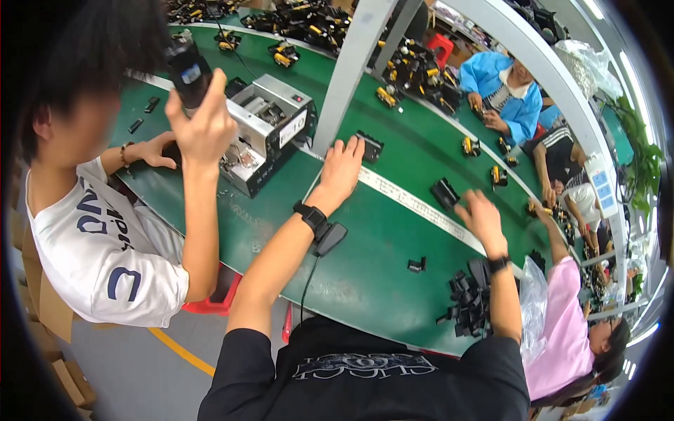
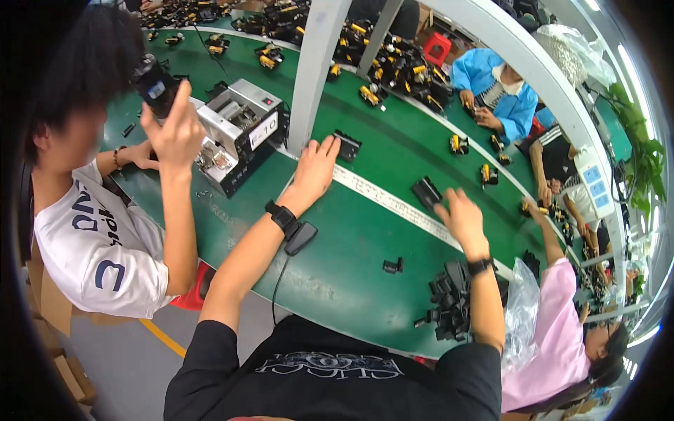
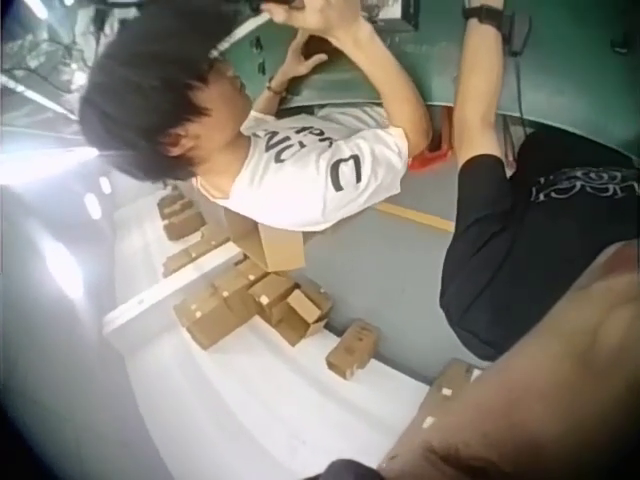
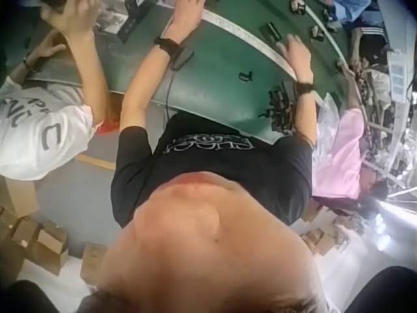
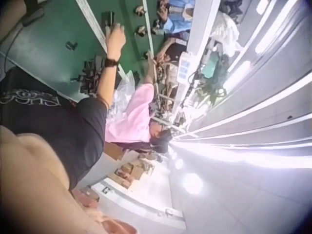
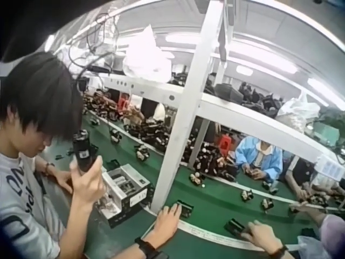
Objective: Assembling and organizing small black electronic components on a conveyor belt at a production station.
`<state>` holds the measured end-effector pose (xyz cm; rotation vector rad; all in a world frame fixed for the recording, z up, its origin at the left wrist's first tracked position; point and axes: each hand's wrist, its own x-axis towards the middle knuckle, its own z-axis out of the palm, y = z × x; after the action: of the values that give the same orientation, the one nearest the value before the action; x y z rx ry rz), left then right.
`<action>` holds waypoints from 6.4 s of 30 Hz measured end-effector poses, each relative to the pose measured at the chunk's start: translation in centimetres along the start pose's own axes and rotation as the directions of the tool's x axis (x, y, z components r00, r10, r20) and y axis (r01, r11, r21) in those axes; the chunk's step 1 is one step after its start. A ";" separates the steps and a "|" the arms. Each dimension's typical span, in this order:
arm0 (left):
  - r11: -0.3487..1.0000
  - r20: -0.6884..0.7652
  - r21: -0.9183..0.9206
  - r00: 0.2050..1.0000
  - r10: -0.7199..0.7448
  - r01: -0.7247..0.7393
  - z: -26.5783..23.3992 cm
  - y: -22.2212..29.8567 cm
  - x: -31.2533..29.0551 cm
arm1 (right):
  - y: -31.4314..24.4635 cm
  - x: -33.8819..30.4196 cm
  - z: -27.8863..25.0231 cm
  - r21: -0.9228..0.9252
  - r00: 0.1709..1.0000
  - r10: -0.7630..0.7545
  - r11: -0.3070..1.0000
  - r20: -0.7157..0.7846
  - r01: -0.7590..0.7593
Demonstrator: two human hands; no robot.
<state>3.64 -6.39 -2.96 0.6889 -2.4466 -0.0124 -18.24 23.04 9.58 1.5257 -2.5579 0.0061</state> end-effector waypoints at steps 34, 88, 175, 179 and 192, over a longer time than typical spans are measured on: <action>0.903 -0.090 -0.362 0.973 0.212 -0.230 1.4 2.4 3.6 | -4.9 0.4 1.1 0.406 0.952 -0.297 0.863 -0.071 0.300; 0.894 0.046 0.369 0.965 0.257 -0.256 -3.2 -2.1 1.6 | -6.0 -2.2 -2.2 0.329 0.895 -0.445 0.851 0.037 0.410; 0.923 -0.081 -0.383 0.995 -0.062 0.027 0.7 -0.6 1.9 | -9.6 13.7 7.6 0.043 0.946 -0.319 0.947 0.057 0.317; 0.923 -0.099 -0.384 0.993 -0.068 0.025 -1.1 -0.2 -0.4 | -8.6 11.7 6.4 0.252 0.971 -0.236 0.937 -0.049 0.240; 0.478 0.488 0.761 0.873 0.023 -0.438 -5.8 1.7 4.8 | -8.5 -7.7 0.8 0.419 0.887 -0.442 0.836 0.131 0.355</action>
<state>2.62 -6.36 4.70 0.7682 -2.8605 1.4343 -7.32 25.58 6.99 2.3168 -2.4361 0.3237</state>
